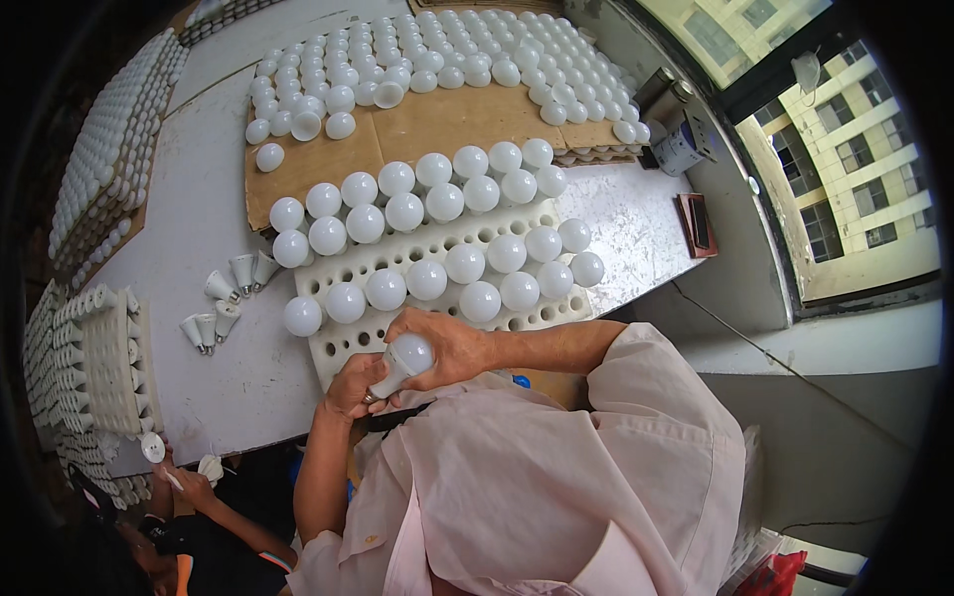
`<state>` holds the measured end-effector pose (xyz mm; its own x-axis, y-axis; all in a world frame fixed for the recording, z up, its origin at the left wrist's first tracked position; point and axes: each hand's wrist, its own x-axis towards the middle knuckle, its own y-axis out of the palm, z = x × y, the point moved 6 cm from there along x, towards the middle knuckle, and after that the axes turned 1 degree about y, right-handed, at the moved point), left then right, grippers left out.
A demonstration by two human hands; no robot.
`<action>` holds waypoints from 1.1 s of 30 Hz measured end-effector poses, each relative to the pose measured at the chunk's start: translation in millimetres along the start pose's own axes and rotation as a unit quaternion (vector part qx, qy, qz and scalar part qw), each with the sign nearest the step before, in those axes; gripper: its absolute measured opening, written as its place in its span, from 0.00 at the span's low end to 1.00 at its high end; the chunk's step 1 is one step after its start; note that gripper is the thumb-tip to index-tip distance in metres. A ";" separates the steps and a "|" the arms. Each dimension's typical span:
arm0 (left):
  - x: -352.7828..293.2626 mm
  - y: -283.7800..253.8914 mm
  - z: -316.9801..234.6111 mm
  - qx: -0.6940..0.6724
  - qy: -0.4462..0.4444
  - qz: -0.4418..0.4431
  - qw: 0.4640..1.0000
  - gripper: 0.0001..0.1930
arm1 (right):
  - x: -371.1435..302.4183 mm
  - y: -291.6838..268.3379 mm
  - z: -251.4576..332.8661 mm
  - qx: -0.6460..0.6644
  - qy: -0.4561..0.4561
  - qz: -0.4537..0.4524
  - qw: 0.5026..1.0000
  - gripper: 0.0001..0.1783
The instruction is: The person assembles light bulbs by fitting plastic dome covers onto bulb bases and placing the assembled bulbs into the slots of a foam holder.
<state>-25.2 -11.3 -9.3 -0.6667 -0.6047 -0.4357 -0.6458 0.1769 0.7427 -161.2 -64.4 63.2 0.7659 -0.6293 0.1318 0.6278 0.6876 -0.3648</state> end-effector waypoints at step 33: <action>-46.9 -164.6 45.1 0.272 0.127 -0.595 0.745 0.23 | 293.5 -254.8 -175.0 -0.372 0.115 -0.163 0.906 0.45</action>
<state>95.6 23.0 -134.0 0.5473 -0.6997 -0.4592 -0.8245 -0.3567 -0.4393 -120.7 -487.6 33.5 0.4536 -0.8730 0.1793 0.4817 0.0709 -0.8735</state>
